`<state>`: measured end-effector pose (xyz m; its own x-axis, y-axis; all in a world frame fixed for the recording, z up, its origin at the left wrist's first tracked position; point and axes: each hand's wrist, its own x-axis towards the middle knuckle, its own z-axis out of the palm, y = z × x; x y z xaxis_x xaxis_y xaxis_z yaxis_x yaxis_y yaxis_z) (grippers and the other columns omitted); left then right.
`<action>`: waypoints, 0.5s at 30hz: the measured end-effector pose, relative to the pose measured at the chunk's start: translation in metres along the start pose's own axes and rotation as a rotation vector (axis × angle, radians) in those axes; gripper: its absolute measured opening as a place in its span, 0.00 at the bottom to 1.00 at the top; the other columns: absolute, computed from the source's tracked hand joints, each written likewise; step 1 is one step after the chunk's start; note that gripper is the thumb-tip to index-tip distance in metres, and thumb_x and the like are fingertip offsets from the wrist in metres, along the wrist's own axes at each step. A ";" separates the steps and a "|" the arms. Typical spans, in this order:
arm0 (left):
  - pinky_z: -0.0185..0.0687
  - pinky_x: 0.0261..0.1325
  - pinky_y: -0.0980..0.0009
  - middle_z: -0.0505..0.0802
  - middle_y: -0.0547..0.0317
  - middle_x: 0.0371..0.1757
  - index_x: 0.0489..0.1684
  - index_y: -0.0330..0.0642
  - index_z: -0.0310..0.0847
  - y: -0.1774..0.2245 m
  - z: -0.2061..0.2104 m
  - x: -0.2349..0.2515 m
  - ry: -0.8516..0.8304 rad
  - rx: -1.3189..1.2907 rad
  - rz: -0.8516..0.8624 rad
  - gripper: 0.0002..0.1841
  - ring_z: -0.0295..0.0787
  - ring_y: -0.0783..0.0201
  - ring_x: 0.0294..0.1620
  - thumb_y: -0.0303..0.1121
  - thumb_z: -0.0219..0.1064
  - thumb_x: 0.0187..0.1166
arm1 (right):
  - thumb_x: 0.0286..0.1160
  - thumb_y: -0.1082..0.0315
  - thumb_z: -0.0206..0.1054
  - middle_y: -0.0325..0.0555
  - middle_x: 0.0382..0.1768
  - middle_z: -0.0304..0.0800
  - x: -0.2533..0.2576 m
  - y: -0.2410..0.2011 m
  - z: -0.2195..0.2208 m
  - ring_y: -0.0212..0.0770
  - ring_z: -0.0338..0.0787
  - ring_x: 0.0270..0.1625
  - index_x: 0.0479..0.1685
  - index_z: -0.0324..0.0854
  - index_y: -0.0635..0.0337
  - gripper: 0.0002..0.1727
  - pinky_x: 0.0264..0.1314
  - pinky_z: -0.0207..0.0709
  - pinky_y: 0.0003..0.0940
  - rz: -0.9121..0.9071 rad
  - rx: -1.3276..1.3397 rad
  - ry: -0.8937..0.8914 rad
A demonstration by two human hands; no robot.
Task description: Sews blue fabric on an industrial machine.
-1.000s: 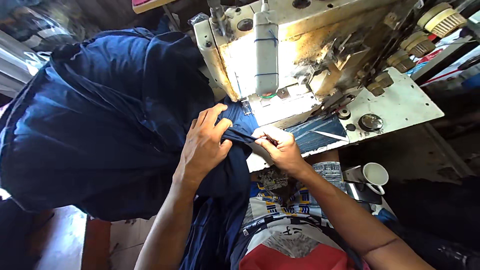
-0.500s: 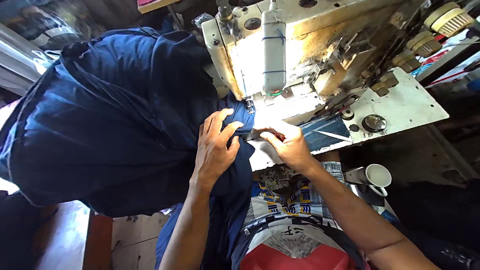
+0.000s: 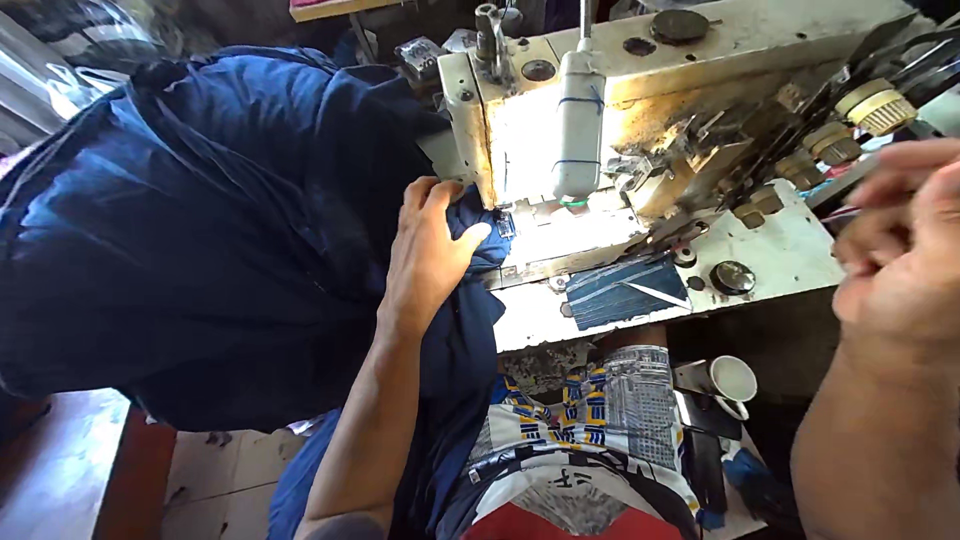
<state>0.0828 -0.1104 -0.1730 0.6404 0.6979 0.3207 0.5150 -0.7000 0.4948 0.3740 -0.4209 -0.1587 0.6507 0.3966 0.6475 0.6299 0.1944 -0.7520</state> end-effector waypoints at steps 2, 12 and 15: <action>0.80 0.70 0.39 0.78 0.48 0.80 0.79 0.50 0.76 0.002 0.007 0.014 -0.108 0.083 -0.080 0.36 0.77 0.44 0.77 0.50 0.80 0.69 | 0.96 0.60 0.48 0.32 0.38 0.85 0.017 0.007 -0.012 0.24 0.70 0.18 0.63 0.80 0.57 0.17 0.18 0.66 0.20 0.028 0.010 0.116; 0.84 0.37 0.39 0.88 0.43 0.60 0.58 0.40 0.84 0.021 0.028 -0.012 -0.012 0.169 -0.057 0.17 0.91 0.41 0.44 0.31 0.69 0.70 | 0.90 0.54 0.59 0.24 0.24 0.78 0.107 0.059 -0.022 0.21 0.70 0.17 0.46 0.81 0.43 0.08 0.18 0.65 0.17 0.244 0.066 0.207; 0.84 0.36 0.42 0.88 0.46 0.58 0.56 0.42 0.84 0.011 0.042 -0.012 0.084 0.222 -0.016 0.15 0.90 0.44 0.43 0.35 0.68 0.73 | 0.94 0.53 0.50 0.29 0.49 0.89 0.127 0.067 -0.018 0.26 0.88 0.43 0.70 0.80 0.43 0.18 0.44 0.86 0.26 0.315 0.081 0.066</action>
<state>0.1054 -0.1329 -0.2053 0.5860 0.7129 0.3852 0.6432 -0.6984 0.3139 0.5064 -0.3731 -0.1243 0.8358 0.3901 0.3863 0.3592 0.1436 -0.9221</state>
